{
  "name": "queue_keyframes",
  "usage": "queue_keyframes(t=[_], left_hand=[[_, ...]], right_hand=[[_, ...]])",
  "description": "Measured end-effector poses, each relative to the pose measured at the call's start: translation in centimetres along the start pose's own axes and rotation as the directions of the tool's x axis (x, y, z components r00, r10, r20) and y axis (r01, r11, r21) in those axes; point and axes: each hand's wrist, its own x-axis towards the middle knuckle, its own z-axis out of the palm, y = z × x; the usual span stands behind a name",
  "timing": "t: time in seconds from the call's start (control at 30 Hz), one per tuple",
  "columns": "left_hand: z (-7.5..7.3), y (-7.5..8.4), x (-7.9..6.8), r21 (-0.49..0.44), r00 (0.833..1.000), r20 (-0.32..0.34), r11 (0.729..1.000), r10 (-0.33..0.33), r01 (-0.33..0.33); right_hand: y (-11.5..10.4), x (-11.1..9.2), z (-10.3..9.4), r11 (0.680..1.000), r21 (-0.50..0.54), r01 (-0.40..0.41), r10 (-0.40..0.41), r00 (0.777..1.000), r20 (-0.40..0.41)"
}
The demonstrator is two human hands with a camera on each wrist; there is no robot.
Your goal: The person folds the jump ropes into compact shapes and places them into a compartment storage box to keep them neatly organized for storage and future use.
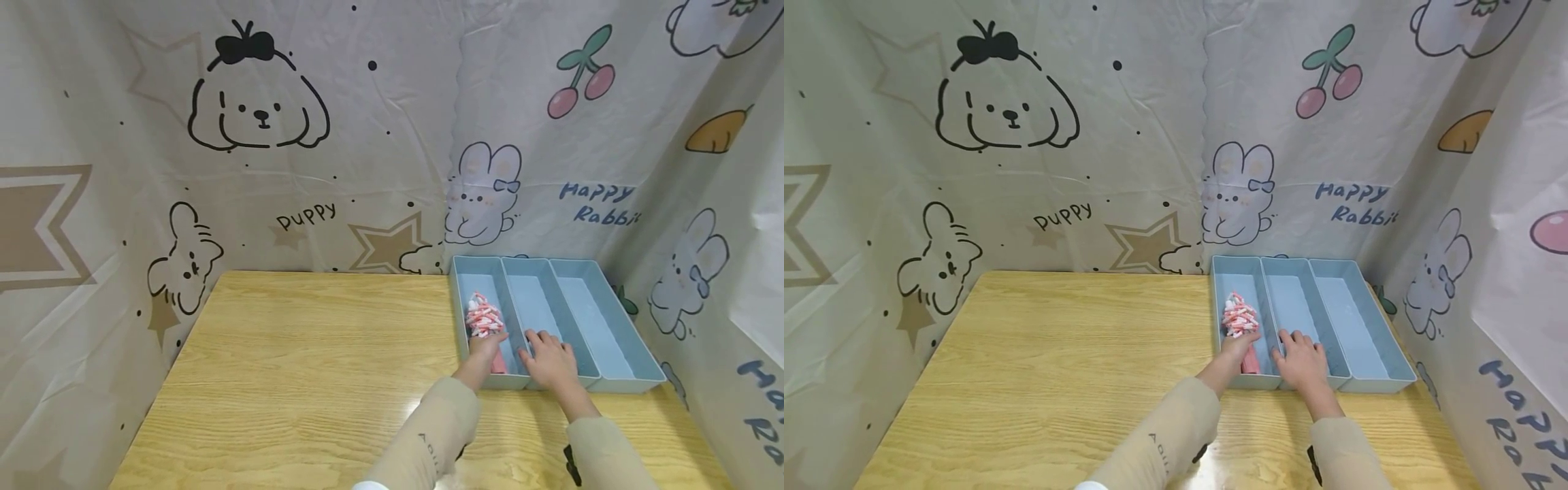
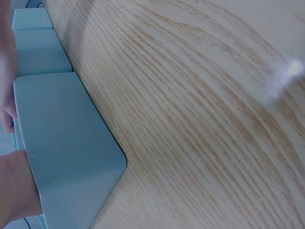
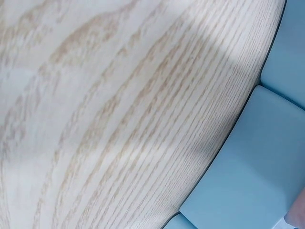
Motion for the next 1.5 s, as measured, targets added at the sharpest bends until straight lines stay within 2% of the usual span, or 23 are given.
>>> queue_keyframes(t=[0.07, 0.1, 0.27, 0.33, 0.43, 0.57, 0.67, 0.83, 1.07, 1.2, 1.33, 1.43, 1.5], left_hand=[[-1.1, 1.8, -1.8, 0.005, 1.0, 0.008, 1.0, -0.001, 0.001], [-1.7, 2.7, -2.7, 0.01, 1.0, 0.011, 1.0, 0.021, -0.021], [-6.1, 10.4, -10.7, 0.026, 1.0, 0.025, 1.0, -0.006, 0.006], [-7.3, 12.7, -13.2, 0.035, 0.999, 0.018, 0.999, -0.036, 0.035], [-8.1, 14.3, -15.0, 0.064, 0.999, -0.009, 0.997, -0.034, 0.035], [-8.2, 14.8, -15.6, 0.106, 0.999, -0.044, 0.994, -0.021, 0.026], [-8.3, 14.8, -15.9, 0.133, 0.999, -0.041, 0.991, 0.023, -0.018], [-8.8, 14.8, -16.8, 0.211, 0.994, 0.021, 0.971, 0.109, -0.111], [-9.4, 14.9, -17.1, 0.332, 0.975, 0.117, 0.919, 0.187, -0.215], [-9.9, 14.9, -17.1, 0.376, 0.947, 0.183, 0.871, 0.263, -0.315], [-10.8, 14.9, -16.9, 0.425, 0.91, 0.244, 0.806, 0.336, -0.412], [-11.7, 14.8, -16.7, 0.46, 0.875, 0.288, 0.745, 0.39, -0.483], [-12.6, 14.8, -16.6, 0.497, 0.849, 0.324, 0.688, 0.418, -0.528]], right_hand=[[0.0, 0.0, 0.0, 1.0, -0.001, 0.001, -0.001, 1.0, 0.0], [-0.1, 0.0, 0.1, 1.0, 0.0, 0.0, 0.0, 1.0, 0.001], [-0.3, 0.0, -0.1, 1.0, 0.003, -0.002, 0.002, 1.0, -0.002], [-0.4, 0.0, -0.2, 1.0, 0.0, -0.002, 0.002, 1.0, -0.002], [-0.3, 0.0, -0.3, 1.0, -0.004, 0.001, -0.001, 1.0, 0.001], [-0.3, 0.1, -0.3, 1.0, -0.004, 0.007, -0.007, 1.0, 0.0], [-0.3, 0.1, -0.3, 1.0, -0.006, 0.007, -0.007, 1.0, 0.002], [-0.2, 0.2, -0.1, 1.0, -0.012, 0.007, -0.007, 1.0, -0.002], [-0.4, 0.1, -0.2, 1.0, -0.028, 0.0, 0.0, 1.0, 0.0], [-0.6, 0.0, -0.5, 0.999, -0.041, -0.003, 0.004, 1.0, 0.012], [-0.8, -0.1, -0.8, 0.999, -0.044, -0.003, 0.004, 1.0, 0.028], [-0.9, -0.2, -0.9, 0.999, -0.046, -0.003, 0.004, 1.0, 0.03], [-0.9, -0.2, -1.0, 0.999, -0.047, 0.001, 0.0, 1.0, 0.026]])
